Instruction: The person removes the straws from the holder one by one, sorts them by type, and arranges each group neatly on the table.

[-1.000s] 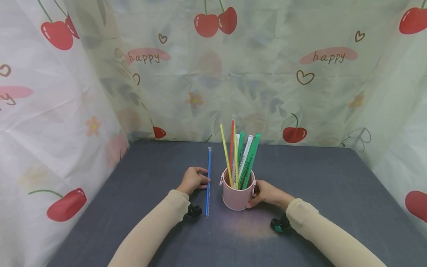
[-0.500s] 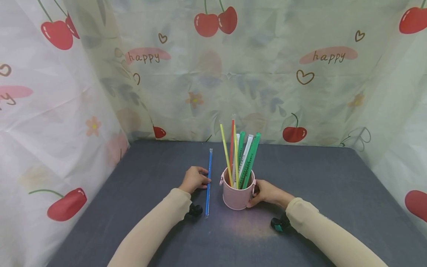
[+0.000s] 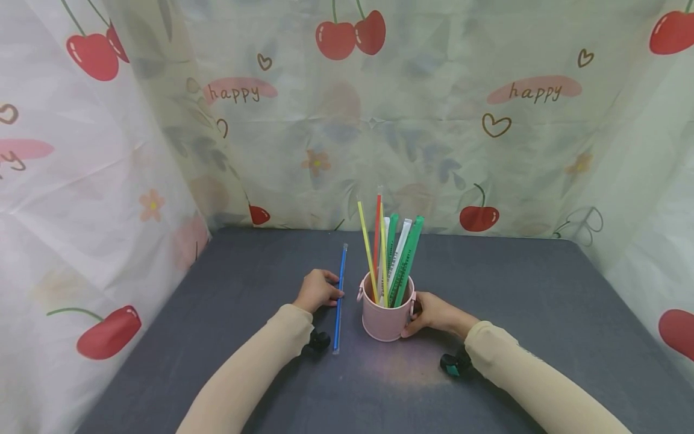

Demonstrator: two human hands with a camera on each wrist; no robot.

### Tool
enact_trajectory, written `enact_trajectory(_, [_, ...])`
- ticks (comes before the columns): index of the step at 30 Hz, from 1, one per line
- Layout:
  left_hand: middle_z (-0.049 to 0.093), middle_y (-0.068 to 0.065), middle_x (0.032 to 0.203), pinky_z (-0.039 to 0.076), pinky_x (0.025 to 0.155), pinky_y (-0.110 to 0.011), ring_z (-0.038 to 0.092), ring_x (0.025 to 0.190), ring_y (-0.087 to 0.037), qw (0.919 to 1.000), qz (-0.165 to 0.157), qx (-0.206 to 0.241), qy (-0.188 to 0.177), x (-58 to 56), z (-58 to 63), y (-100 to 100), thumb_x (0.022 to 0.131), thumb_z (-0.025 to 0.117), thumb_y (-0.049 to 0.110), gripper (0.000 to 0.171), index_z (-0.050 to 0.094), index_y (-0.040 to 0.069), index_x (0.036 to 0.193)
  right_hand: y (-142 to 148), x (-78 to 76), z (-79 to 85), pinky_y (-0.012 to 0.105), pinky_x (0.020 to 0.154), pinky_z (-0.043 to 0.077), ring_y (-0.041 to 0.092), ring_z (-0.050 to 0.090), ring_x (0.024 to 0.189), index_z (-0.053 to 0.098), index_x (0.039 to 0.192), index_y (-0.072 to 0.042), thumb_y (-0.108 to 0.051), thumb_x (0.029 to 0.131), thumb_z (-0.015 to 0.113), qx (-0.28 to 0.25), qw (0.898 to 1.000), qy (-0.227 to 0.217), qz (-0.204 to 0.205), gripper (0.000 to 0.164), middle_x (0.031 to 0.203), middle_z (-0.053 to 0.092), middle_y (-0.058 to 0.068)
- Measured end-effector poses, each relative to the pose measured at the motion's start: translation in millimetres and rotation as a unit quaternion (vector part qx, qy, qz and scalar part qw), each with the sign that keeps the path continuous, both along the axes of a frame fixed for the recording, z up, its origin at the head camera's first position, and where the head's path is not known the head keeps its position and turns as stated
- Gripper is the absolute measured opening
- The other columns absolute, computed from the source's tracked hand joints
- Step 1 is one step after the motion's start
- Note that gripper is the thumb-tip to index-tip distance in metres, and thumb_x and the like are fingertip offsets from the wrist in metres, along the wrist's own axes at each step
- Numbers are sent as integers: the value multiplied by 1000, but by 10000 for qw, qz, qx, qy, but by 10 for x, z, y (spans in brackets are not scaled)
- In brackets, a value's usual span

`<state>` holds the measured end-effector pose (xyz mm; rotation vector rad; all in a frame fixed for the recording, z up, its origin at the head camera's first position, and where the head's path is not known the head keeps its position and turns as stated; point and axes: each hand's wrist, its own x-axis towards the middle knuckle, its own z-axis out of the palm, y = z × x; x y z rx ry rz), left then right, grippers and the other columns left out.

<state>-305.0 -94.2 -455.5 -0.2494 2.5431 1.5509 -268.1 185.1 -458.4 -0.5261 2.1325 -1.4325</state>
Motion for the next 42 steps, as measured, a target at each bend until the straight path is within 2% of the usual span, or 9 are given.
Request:
enact_trajectory(14, [63,-12,80,56,48,-24,58,48,-9,9998,-22,-176,94,-22,-30,-10,71,80,-8,37,67,-3,106,9,-6,-26,25,63,43,14,48,75,52,109,2,-3,71,84,51,9999,87,-7,50,76,47,2])
enact_trajectory(29, [64,-13,83,56,50,-23,59,51,-9,9999,-1,-105,65,3,-7,-21,72,80,-7,37,68,-3,107,15,-21,-53,24,61,42,13,47,73,51,110,3,-2,71,84,-3,10000,96,9,51,75,45,2])
enact_trajectory(42, [63,-10,78,56,50,-23,59,52,-9,10000,18,-20,-44,-12,-13,-27,73,80,-6,37,67,-3,108,9,-16,-45,24,61,42,14,47,74,52,111,3,-1,71,83,-48,9999,127,31,51,76,46,2])
